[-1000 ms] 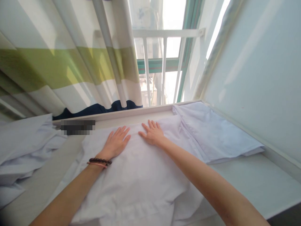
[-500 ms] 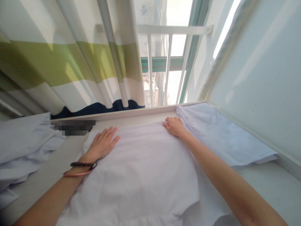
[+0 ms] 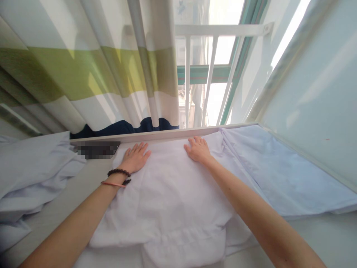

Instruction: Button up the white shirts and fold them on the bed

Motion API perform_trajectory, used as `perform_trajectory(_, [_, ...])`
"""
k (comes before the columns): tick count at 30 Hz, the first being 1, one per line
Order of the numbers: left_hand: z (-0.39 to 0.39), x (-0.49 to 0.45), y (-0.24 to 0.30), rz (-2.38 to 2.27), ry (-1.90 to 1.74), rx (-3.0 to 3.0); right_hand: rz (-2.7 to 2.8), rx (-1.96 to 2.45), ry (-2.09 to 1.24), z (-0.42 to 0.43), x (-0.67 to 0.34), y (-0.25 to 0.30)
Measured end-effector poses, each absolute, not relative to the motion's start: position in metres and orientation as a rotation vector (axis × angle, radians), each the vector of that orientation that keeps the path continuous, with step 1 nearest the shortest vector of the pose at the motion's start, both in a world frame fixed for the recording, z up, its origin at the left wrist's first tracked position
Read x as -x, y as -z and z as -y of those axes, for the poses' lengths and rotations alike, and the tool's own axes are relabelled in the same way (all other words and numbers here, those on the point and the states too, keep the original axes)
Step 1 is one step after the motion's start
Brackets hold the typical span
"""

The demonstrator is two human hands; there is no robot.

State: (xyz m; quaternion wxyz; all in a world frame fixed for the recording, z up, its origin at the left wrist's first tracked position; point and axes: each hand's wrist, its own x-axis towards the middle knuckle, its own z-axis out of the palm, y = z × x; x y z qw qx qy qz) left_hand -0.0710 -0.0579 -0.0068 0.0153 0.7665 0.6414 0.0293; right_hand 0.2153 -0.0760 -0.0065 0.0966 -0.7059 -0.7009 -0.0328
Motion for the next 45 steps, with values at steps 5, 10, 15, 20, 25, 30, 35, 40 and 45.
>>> perform_trajectory(5, [0.050, 0.081, -0.002, -2.016, -0.222, -2.446, 2.122, 2.070, 0.027, 0.084, -0.216, 0.014])
perform_trajectory(10, [0.033, 0.088, -0.011, -2.045, -0.321, -2.475, 2.068, 2.135, 0.066, 0.066, -0.254, -0.001])
perform_trajectory(15, [0.014, 0.079, -0.013, -2.023, -0.373, -2.526, 1.987, 2.159, 0.137, 0.051, -0.263, -0.007])
perform_trajectory(20, [0.037, 0.076, -0.017, -1.873, -0.456, -2.684, 2.001, 2.059, 0.125, 0.081, -0.243, -0.012])
perform_trajectory(25, [0.129, 0.107, -0.020, -1.196, -0.315, -2.642, 2.430, 1.407, -0.551, 0.174, -0.246, -0.021])
perform_trajectory(30, [0.187, 0.147, -0.024, -1.104, -0.074, -2.560, 2.288, 1.322, -0.601, 0.226, -0.279, -0.001])
perform_trajectory(35, [0.192, 0.173, -0.034, -1.095, -0.087, -2.486, 2.083, 1.449, -0.478, 0.228, -0.313, 0.011])
perform_trajectory(40, [0.207, 0.179, -0.030, -1.116, -0.070, -2.563, 2.278, 1.409, -0.863, 0.246, -0.323, -0.016])
perform_trajectory(45, [0.219, 0.179, -0.012, -1.207, -0.279, -2.530, 2.353, 1.509, -0.908, 0.258, -0.312, -0.029])
